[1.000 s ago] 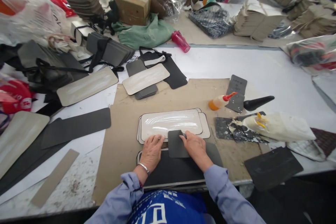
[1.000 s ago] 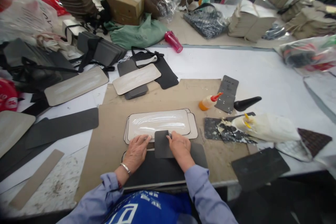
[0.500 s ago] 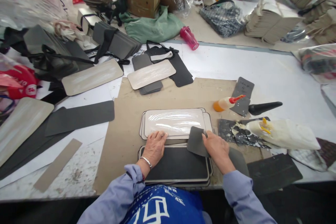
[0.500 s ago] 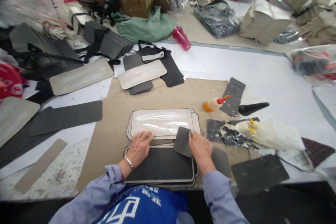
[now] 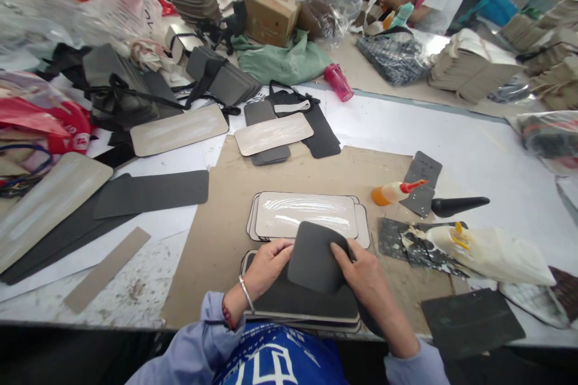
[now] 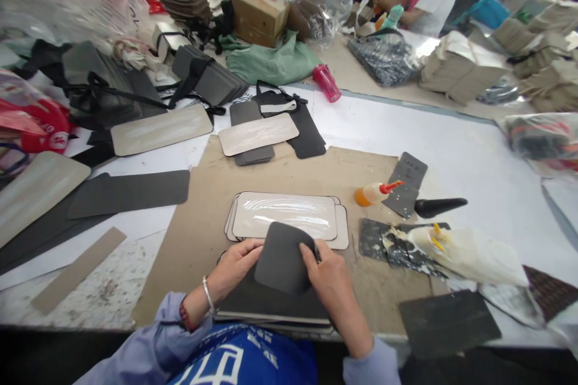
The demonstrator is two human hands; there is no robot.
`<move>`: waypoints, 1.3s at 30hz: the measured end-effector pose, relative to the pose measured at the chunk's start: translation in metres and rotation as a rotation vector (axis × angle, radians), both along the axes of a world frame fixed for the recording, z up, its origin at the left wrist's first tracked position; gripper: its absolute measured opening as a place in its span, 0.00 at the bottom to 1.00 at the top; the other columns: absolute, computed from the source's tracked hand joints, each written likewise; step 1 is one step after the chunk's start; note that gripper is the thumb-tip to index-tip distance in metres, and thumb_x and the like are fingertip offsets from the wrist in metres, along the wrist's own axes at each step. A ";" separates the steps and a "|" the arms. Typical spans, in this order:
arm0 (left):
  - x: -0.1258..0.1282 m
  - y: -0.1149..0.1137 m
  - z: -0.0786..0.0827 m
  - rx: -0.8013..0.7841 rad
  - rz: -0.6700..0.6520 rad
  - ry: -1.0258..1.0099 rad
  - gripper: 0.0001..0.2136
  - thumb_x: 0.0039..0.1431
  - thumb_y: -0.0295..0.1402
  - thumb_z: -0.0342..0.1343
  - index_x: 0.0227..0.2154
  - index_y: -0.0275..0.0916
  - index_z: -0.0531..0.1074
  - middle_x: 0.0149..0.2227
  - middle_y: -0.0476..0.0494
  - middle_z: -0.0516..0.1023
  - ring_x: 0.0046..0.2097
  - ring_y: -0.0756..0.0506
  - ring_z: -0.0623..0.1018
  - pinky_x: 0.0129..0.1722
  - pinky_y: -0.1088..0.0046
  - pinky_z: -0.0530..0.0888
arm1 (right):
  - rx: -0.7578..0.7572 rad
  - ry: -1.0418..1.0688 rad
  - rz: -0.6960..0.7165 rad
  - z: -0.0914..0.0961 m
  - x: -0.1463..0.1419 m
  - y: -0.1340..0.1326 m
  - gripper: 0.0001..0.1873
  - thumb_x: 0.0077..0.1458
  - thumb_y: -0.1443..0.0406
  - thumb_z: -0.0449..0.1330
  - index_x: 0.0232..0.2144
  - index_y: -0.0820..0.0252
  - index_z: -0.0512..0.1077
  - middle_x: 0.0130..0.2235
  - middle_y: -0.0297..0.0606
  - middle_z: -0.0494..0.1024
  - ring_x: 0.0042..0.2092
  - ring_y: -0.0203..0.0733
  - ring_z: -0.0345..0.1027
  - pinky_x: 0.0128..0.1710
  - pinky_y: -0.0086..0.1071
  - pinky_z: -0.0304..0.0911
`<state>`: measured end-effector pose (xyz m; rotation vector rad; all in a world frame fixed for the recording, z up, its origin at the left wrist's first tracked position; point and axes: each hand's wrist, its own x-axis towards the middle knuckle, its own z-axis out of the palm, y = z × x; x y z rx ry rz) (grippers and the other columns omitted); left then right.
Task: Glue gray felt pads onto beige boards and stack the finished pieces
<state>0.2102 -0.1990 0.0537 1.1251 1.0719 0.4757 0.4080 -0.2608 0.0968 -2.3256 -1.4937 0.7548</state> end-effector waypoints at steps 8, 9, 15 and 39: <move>-0.029 0.004 0.004 -0.056 0.122 0.075 0.21 0.49 0.48 0.51 0.37 0.35 0.70 0.30 0.43 0.74 0.31 0.47 0.73 0.31 0.71 0.69 | -0.073 0.134 0.150 -0.011 0.000 0.006 0.17 0.54 0.53 0.48 0.33 0.56 0.70 0.29 0.38 0.75 0.34 0.43 0.69 0.34 0.32 0.60; -0.029 0.004 0.003 -0.041 0.110 0.084 0.22 0.48 0.47 0.52 0.41 0.35 0.69 0.31 0.44 0.74 0.32 0.48 0.73 0.31 0.71 0.69 | -0.079 0.154 0.179 -0.010 0.000 0.009 0.17 0.54 0.53 0.48 0.33 0.56 0.70 0.30 0.38 0.75 0.34 0.43 0.68 0.34 0.32 0.60; -0.024 0.004 -0.001 0.047 0.202 0.200 0.17 0.47 0.44 0.54 0.37 0.38 0.68 0.27 0.50 0.68 0.30 0.50 0.69 0.33 0.73 0.67 | -0.108 0.297 0.315 0.001 -0.019 0.030 0.15 0.55 0.55 0.48 0.30 0.57 0.68 0.30 0.36 0.74 0.32 0.40 0.66 0.33 0.31 0.58; -0.023 0.094 -0.044 0.104 0.385 0.593 0.09 0.37 0.39 0.54 0.17 0.38 0.66 0.16 0.53 0.65 0.21 0.51 0.64 0.23 0.76 0.61 | -0.133 -0.272 -0.117 -0.079 0.079 0.086 0.18 0.51 0.50 0.53 0.32 0.58 0.67 0.32 0.39 0.74 0.35 0.44 0.67 0.30 0.32 0.54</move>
